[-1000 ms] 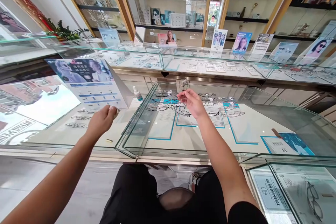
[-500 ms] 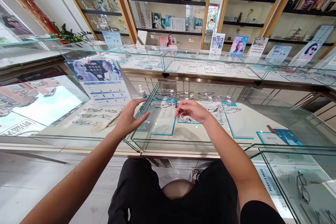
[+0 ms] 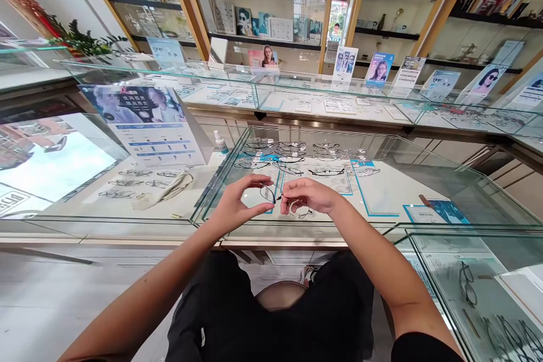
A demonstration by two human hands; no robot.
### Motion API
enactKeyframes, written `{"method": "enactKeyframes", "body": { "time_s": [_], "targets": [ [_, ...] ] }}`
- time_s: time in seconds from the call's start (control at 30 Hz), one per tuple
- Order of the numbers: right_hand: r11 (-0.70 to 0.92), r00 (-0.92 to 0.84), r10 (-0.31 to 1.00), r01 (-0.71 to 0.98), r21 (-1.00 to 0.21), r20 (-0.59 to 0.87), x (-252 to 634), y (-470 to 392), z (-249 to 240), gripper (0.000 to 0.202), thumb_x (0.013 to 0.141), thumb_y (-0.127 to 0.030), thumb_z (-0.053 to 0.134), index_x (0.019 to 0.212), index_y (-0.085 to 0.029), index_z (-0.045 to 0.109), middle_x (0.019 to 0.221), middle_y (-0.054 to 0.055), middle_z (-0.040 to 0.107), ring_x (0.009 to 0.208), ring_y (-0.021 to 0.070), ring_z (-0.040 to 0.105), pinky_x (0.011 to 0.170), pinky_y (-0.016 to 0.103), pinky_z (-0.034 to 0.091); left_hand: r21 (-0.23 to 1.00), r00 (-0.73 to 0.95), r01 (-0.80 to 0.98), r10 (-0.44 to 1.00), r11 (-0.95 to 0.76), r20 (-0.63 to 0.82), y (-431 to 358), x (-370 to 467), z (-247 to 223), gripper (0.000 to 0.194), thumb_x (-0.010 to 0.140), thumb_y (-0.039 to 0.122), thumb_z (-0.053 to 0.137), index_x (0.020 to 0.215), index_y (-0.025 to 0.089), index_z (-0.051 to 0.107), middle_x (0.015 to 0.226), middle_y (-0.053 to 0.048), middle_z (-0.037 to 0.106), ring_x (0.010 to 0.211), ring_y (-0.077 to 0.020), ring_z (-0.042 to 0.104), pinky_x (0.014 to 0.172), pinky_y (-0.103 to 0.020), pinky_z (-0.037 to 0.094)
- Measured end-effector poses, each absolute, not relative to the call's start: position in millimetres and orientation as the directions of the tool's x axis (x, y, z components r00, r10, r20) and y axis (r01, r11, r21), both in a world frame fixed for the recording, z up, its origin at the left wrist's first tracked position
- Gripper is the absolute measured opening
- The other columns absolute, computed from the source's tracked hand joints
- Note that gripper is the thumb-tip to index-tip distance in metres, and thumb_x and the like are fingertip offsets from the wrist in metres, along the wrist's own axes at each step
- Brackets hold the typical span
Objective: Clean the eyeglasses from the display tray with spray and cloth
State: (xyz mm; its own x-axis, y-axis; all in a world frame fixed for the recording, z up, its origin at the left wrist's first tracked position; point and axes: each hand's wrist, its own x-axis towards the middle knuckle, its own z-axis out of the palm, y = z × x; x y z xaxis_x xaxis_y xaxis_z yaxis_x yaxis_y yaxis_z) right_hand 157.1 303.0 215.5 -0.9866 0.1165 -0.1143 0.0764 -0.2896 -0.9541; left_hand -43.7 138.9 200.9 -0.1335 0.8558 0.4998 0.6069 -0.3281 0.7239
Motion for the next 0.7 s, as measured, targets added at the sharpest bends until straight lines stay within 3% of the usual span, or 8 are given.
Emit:
{"method": "enactKeyframes", "body": {
  "time_s": [0.23, 0.4, 0.53, 0.6, 0.7],
  "targets": [
    [-0.312, -0.987, 0.092, 0.094, -0.945, -0.129, 155, 306, 215, 0.033, 0.083, -0.046, 0.089, 0.080, -0.017, 0.073, 0.078, 0.010, 0.082, 0.072, 0.0170, 0.074, 0.066, 0.024, 0.055, 0.767, -0.181, 0.529, 0.835, -0.363, 0.520, 139, -41, 193, 0.047, 0.087, 0.045, 0.089, 0.125, 0.022, 0.074, 0.111, -0.009, 0.081, 0.104, -0.0237, 0.079, 0.095, -0.041, 0.068],
    [-0.293, -0.991, 0.097, 0.064, -0.954, -0.096, 151, 312, 227, 0.037, 0.083, -0.049, 0.091, 0.080, -0.017, 0.072, 0.078, 0.009, 0.081, 0.071, 0.0166, 0.073, 0.067, 0.025, 0.055, 0.735, -0.163, 0.542, 0.808, -0.407, 0.567, 149, -45, 204, 0.050, 0.082, 0.044, 0.093, 0.123, 0.022, 0.076, 0.107, -0.009, 0.081, 0.099, -0.0229, 0.079, 0.091, -0.038, 0.070],
    [-0.185, -0.989, 0.133, 0.036, -0.982, -0.061, 151, 326, 253, 0.039, 0.088, -0.055, 0.085, 0.085, -0.018, 0.073, 0.081, 0.008, 0.080, 0.075, 0.0181, 0.073, 0.070, 0.028, 0.055, 0.667, -0.145, 0.591, 0.754, -0.454, 0.641, 165, -52, 228, 0.044, 0.084, 0.044, 0.092, 0.120, 0.023, 0.077, 0.102, -0.007, 0.081, 0.093, -0.0203, 0.079, 0.087, -0.036, 0.071],
    [-0.079, -0.979, 0.206, -0.014, -0.997, -0.002, 153, 340, 275, 0.039, 0.093, -0.057, 0.079, 0.092, -0.018, 0.076, 0.087, 0.008, 0.080, 0.081, 0.0191, 0.074, 0.074, 0.031, 0.056, 0.616, -0.153, 0.641, 0.711, -0.457, 0.686, 177, -58, 248, 0.043, 0.084, 0.046, 0.092, 0.118, 0.023, 0.077, 0.101, -0.006, 0.081, 0.091, -0.0199, 0.079, 0.085, -0.036, 0.071],
    [0.152, -0.867, 0.444, -0.176, -0.973, 0.226, 161, 363, 314, 0.035, 0.098, -0.058, 0.073, 0.102, -0.023, 0.077, 0.099, 0.007, 0.078, 0.089, 0.0199, 0.072, 0.079, 0.034, 0.056, 0.529, -0.179, 0.710, 0.606, -0.466, 0.775, 197, -68, 287, 0.043, 0.084, 0.048, 0.092, 0.117, 0.024, 0.077, 0.101, -0.005, 0.080, 0.091, -0.0194, 0.079, 0.084, -0.036, 0.072]
  ]
}}
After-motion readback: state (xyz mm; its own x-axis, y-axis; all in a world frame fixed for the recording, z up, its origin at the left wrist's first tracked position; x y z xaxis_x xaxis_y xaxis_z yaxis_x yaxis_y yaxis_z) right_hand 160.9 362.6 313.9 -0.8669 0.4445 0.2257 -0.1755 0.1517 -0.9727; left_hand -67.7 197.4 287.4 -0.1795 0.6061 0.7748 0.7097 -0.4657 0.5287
